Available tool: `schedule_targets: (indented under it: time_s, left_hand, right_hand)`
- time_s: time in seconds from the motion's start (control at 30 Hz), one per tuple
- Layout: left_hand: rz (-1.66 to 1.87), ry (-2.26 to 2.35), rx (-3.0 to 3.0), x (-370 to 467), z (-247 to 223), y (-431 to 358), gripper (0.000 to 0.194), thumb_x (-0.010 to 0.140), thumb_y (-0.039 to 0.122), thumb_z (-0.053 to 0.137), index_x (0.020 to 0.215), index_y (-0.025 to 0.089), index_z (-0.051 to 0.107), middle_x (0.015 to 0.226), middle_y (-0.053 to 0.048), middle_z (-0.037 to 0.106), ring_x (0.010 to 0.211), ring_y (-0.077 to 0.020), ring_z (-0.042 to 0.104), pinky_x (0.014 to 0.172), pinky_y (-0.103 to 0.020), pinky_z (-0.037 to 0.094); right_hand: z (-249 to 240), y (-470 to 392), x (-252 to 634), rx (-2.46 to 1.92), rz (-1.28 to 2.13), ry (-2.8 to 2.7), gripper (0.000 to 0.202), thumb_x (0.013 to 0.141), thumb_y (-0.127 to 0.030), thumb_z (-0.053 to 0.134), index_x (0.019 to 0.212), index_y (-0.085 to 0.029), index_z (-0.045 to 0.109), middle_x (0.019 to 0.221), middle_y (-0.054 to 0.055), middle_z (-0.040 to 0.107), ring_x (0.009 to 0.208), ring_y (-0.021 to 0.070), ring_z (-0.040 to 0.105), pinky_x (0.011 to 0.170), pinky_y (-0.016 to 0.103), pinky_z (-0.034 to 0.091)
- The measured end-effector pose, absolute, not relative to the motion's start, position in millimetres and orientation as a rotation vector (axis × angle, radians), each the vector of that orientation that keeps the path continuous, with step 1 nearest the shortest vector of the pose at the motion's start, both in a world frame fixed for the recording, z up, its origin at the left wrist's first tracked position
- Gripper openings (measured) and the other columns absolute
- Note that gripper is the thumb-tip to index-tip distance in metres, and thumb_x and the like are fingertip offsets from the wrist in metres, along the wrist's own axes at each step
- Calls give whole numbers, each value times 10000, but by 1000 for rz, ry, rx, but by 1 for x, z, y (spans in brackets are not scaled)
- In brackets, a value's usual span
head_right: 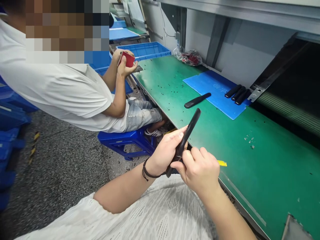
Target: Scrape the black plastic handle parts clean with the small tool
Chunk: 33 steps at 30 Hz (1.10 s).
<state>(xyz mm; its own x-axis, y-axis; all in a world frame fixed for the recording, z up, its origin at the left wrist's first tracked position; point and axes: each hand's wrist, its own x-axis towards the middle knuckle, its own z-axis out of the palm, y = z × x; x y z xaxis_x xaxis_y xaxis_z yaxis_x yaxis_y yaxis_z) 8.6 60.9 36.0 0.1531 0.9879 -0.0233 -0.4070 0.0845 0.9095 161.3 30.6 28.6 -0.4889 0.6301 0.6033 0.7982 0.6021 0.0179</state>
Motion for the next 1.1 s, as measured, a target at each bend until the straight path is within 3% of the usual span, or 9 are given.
schedule_targets:
  time_s: [0.17,0.33,0.53,0.67,0.8,0.87,0.97,1.03,1.1]
  left_hand:
    - [1288,764,807,8,36,66,510,1017,448,618,1442,169,662,588,59,450,485,-82,329,473,-215,331]
    - [1284,740,675,6,39,71,505,1018,460,627,1452,202,626,609,68,431,438,-68,302,388,-186,265]
    - [1327,713,540,7,59,73,408,1085,330,491,1448,157,562,613,74,432,401,-64,312,365,-162,282]
    - [1402,703,553,-3,71,76,391,1109,296,430,1452,152,552,612,74,431,397,-65,330,368,-156,300]
    - [1441,744,488,-17,71,81,376,1114,262,409,1458,160,521,612,82,431,392,-59,323,374,-146,286]
    - [1445,778,459,-22,67,82,358,1119,266,397,1435,165,530,599,84,425,386,-63,328,373,-147,286]
    - [1444,813,418,-28,62,83,321,1116,301,424,1377,182,568,602,83,432,381,-60,337,377,-148,296]
    - [1435,816,398,-31,59,84,294,1109,319,448,1340,197,584,606,83,431,380,-59,343,379,-147,294]
    - [1428,813,389,-34,57,84,271,1112,311,435,1310,205,586,597,85,416,377,-62,342,372,-148,278]
  right_hand:
    - [21,20,154,-1117,-292,-2305,658,1070,-720,315,702,-209,506,663,12,464,657,176,347,616,346,192]
    - [17,10,147,-1082,-263,-2313,679,1022,-788,373,678,-213,483,645,3,424,650,172,327,616,351,192]
    - [-6,5,139,-1080,-379,-2380,394,1068,-432,559,745,-208,560,681,23,495,691,190,365,636,378,186]
    - [-12,5,141,-1078,-392,-2340,256,1043,-405,628,931,-176,642,695,8,502,696,181,383,631,363,232]
    - [-7,6,146,-1081,-311,-2328,258,1071,-361,565,1174,-129,612,775,21,553,723,185,453,620,346,296]
    - [-8,5,148,-1165,-263,-2403,218,1045,-245,544,1235,-150,591,845,36,588,748,189,516,594,336,301]
    - [-15,5,149,-1388,-293,-2655,618,844,-11,592,1420,-231,547,831,11,608,632,165,548,523,326,202]
    - [-22,7,147,-1523,-286,-2756,758,759,35,632,1462,-233,544,779,-1,616,539,147,530,513,326,149]
    - [-28,13,143,-1564,-202,-2741,470,820,-64,697,1275,-176,656,772,25,641,573,158,579,523,317,169]
